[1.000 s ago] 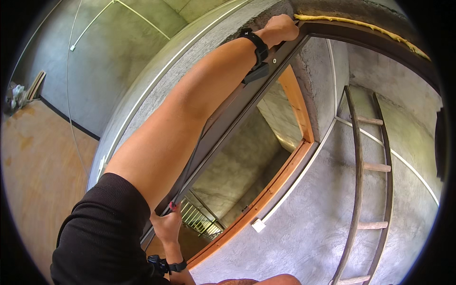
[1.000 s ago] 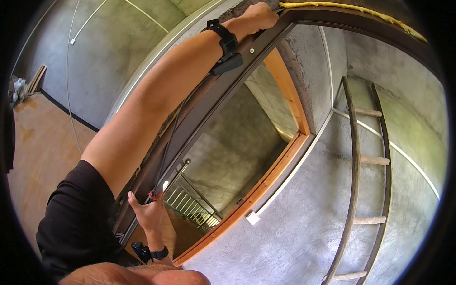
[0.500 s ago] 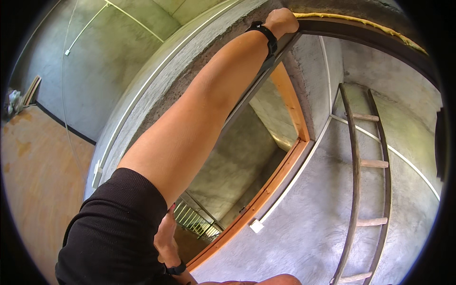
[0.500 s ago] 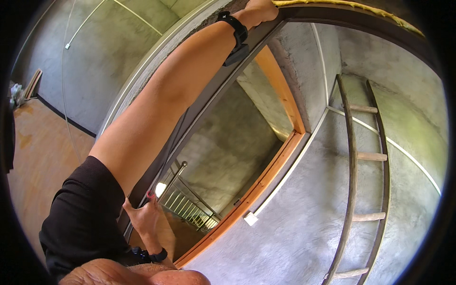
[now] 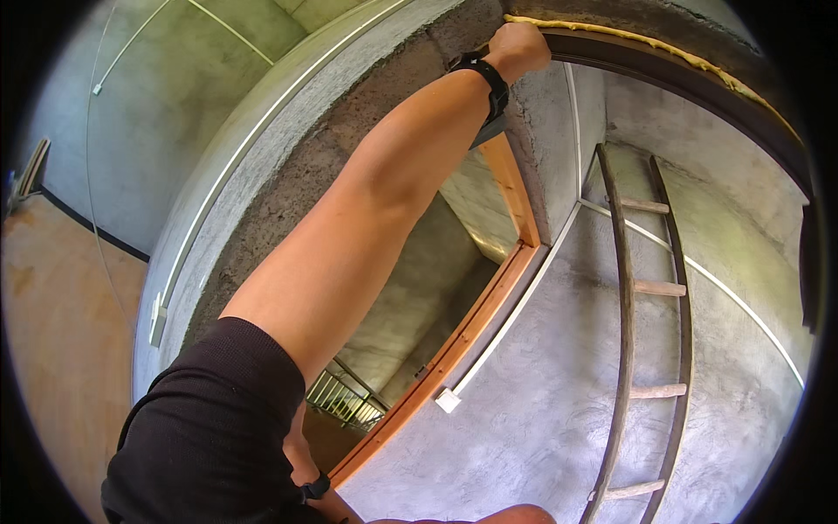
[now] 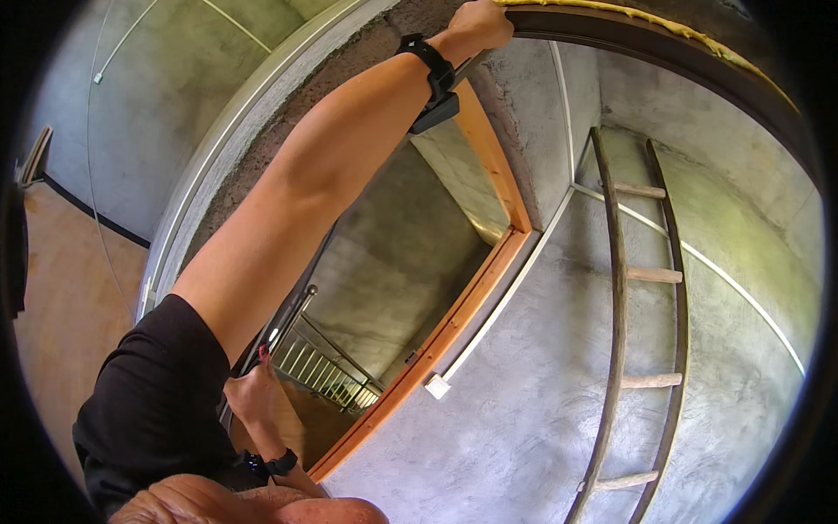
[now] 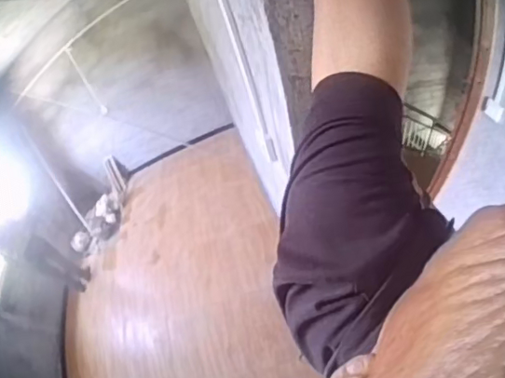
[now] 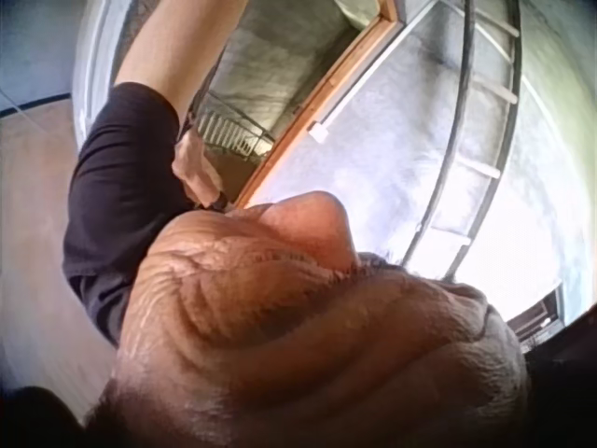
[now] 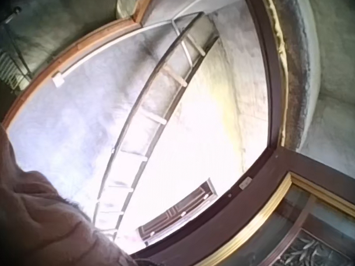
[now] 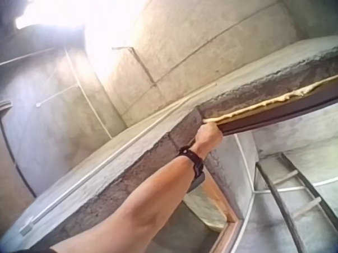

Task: Repairing a door frame by scraping off excess sealant or foam and inspecting the frame installation.

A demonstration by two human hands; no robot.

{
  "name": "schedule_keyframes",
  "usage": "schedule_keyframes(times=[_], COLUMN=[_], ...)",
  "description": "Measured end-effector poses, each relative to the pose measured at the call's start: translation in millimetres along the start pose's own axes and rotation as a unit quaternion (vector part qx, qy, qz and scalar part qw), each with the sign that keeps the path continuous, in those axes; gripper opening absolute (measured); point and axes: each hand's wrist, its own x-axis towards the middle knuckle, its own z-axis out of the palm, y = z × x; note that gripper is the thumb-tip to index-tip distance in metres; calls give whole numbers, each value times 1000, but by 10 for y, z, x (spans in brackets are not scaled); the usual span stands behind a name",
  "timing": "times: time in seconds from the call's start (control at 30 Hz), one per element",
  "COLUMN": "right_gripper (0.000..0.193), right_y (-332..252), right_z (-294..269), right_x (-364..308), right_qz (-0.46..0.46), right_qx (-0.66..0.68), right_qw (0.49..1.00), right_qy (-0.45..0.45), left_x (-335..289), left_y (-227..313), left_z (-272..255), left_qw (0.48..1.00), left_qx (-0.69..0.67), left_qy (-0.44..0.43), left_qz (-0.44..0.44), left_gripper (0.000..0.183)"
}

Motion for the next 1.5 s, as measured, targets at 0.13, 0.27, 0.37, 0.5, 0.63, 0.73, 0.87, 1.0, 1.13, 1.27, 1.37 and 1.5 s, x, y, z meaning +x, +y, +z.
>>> schedule_keyframes(times=[0.13, 0.27, 0.37, 0.5, 0.63, 0.73, 0.87, 1.0, 1.13, 1.27, 1.37, 1.5], right_gripper=[43, 42, 42, 41, 41, 40, 40, 39, 39, 38, 38, 37], right_y=[-24, -32, -21, -21, -20, 6, 36, 32, 16, 29, 34, 50], right_z=[-36, -68, -120, -158, -184, -203, -235, -282, -263, -293, -332, -342], right_x=[-6, -2, -25, -46, -85, -125, -143, -202, -271, -276, -275, -311], right_qz=[1, 4, 8, 10, 13, 22, 23, 25, 27, 28, 33, 36], right_qx=[4, 17, 23, 36, 47, 56, 65, 69, 75, 84, 90, 100], right_qw=[1000, 1000, 1000, 999, 999, 998, 997, 997, 996, 996, 995, 993], right_qy=[-1, -6, -5, -7, -20, -24, -25, -23, -32, -33, -34, -41], left_x=[-80, -189, -299, -358, -391, -472, -506, -560, -485, -443, -452, -433], left_y=[174, 351, 472, 670, 995, 1138, 1139, 974, 938, 1003, 1065, 1132], left_z=[-34, -90, -129, -164, -128, -85, -143, -167, -171, -215, -216, -215], left_qw=[999, 998, 997, 995, 996, 994, 994, 989, 992, 994, 993, 994], left_qx=[-31, -55, -75, -86, -80, -100, -88, -121, -110, -88, -98, -78], left_qy=[-10, -12, -18, -20, -12, -9, -18, -28, -14, -21, -24, -18], left_qz=[30, 17, 16, 51, 35, 44, 61, 77, 60, 69, 60, 73], left_gripper=[32, 31, 30, 29, 29, 30, 32, 31, 28, 28, 27, 27])
